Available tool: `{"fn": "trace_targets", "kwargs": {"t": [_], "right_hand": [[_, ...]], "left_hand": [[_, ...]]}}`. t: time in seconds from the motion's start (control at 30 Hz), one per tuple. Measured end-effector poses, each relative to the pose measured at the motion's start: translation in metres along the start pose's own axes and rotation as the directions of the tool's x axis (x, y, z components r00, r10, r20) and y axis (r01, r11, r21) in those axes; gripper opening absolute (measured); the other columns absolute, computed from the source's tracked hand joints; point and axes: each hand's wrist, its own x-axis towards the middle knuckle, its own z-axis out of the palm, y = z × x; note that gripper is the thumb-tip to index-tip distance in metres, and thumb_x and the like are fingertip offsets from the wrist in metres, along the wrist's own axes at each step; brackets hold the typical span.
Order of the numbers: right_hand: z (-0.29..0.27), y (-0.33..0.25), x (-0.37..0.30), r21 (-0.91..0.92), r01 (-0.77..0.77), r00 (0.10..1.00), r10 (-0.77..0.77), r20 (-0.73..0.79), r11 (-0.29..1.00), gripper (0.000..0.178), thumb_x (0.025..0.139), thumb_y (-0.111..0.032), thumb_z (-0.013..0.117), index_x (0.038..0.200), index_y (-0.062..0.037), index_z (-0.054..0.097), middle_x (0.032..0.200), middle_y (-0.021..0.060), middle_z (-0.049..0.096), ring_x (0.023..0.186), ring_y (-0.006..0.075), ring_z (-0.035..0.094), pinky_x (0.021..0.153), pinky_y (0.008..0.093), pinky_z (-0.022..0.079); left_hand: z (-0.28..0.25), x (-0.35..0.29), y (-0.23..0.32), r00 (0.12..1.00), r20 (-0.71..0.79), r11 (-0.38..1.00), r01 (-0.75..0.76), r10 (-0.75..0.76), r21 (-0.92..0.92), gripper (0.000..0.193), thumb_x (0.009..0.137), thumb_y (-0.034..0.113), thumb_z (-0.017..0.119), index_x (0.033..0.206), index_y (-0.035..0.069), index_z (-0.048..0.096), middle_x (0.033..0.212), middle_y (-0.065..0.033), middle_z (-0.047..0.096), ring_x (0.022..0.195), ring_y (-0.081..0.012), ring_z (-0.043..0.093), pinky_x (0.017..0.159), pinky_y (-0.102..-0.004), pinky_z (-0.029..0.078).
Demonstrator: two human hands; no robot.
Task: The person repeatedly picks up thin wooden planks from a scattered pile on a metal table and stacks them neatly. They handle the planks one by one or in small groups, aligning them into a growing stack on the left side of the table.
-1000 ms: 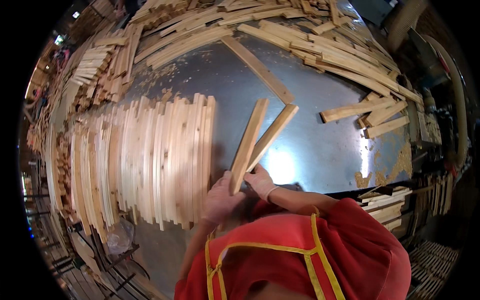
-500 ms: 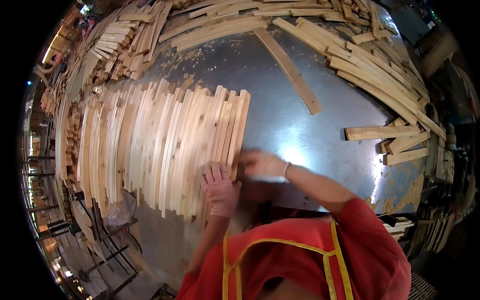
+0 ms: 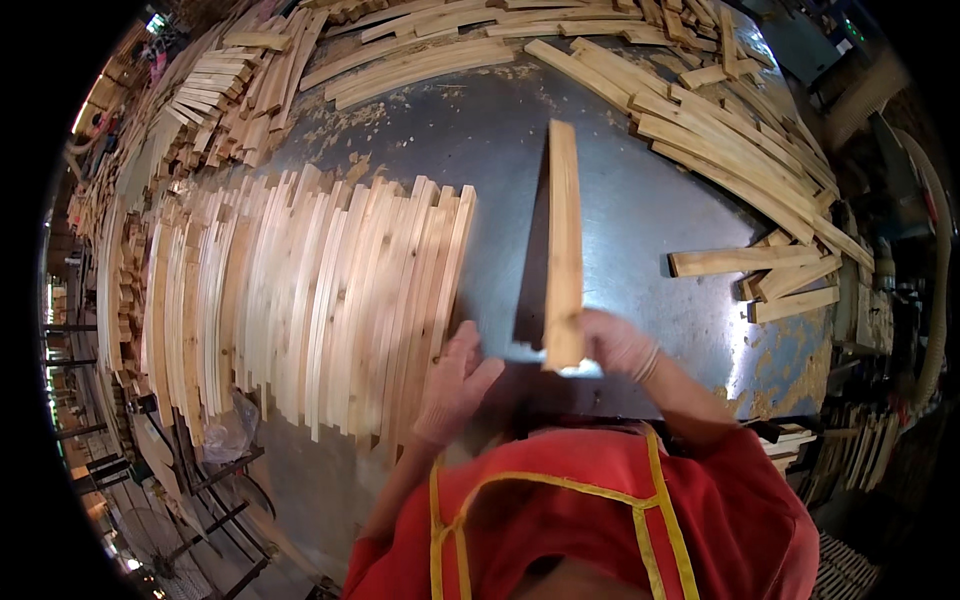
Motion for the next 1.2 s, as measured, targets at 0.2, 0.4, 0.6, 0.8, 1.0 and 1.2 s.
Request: {"fn": "trace_targets", "kwargs": {"t": [0.2,0.4,0.6,0.8,1.0,1.2], "right_hand": [[0.067,0.031,-0.005,-0.976,-0.1,0.986,0.148,-0.072,0.193,0.043,0.099,-0.035,0.06,0.118,0.0021,0.071,0.091,0.0156,0.071,0.085,0.0189,0.069,0.074,0.0313,0.055],[0.049,0.038,0.024,-0.706,-0.005,0.902,-0.302,-0.309,0.708,0.052,0.095,-0.034,0.069,0.13,0.0028,0.06,0.096,0.0127,0.069,0.088,0.0213,0.065,0.079,0.0363,0.054],[0.099,0.093,0.136,-0.975,-0.068,0.971,-0.211,-0.114,0.212,0.074,0.088,-0.041,0.073,0.139,0.0088,0.054,0.117,0.0313,0.07,0.112,0.0416,0.068,0.095,0.0482,0.053],[-0.007,-0.017,0.08,-0.994,0.098,0.939,-0.336,0.075,0.051,0.062,0.088,-0.04,0.07,0.134,-0.0006,0.058,0.109,0.0279,0.072,0.104,0.0459,0.069,0.092,0.0508,0.054],[-0.152,-0.188,-0.106,-0.567,-0.695,0.685,-0.647,-0.334,-0.443,0.063,0.083,-0.037,0.081,0.14,-0.017,0.062,0.123,0.0142,0.073,0.117,0.0343,0.068,0.102,0.0487,0.052],[-0.125,-0.175,-0.074,-0.839,-0.283,0.946,-0.277,-0.166,-0.465,0.05,0.084,-0.038,0.075,0.129,-0.0171,0.067,0.122,0.0132,0.071,0.121,0.0312,0.063,0.098,0.049,0.049]], "left_hand": [[0.04,0.007,-0.033,0.947,0.321,0.861,0.147,0.02,-0.487,0.044,0.096,0.024,0.067,0.13,-0.004,0.066,0.104,-0.0082,0.071,0.097,-0.0142,0.065,0.087,-0.0314,0.054],[0.03,-0.068,-0.054,1.0,-0.002,0.967,0.026,-0.027,0.253,0.035,0.093,0.028,0.069,0.126,0.016,0.069,0.103,-0.0173,0.072,0.094,-0.0383,0.07,0.084,-0.0457,0.055],[0.027,-0.091,-0.066,0.975,-0.041,0.713,-0.13,0.218,0.689,0.082,0.081,0.043,0.082,0.152,0.015,0.052,0.152,-0.0136,0.054,0.138,-0.0375,0.051,0.115,-0.0514,0.04],[0.036,-0.048,-0.004,0.898,-0.034,0.706,-0.322,0.439,0.63,0.084,0.078,0.033,0.086,0.152,0.012,0.052,0.154,-0.0141,0.052,0.141,-0.0382,0.048,0.116,-0.0529,0.04],[0.076,0.006,0.045,0.902,0.112,0.665,-0.387,0.418,0.638,0.08,0.078,0.032,0.086,0.147,0.009,0.056,0.153,-0.0124,0.05,0.14,-0.036,0.048,0.117,-0.0515,0.039],[0.144,0.075,0.101,0.799,0.25,0.535,-0.563,0.547,0.631,0.086,0.075,0.035,0.086,0.148,0.006,0.051,0.146,-0.0128,0.05,0.137,-0.0355,0.048,0.116,-0.0511,0.037]]}}
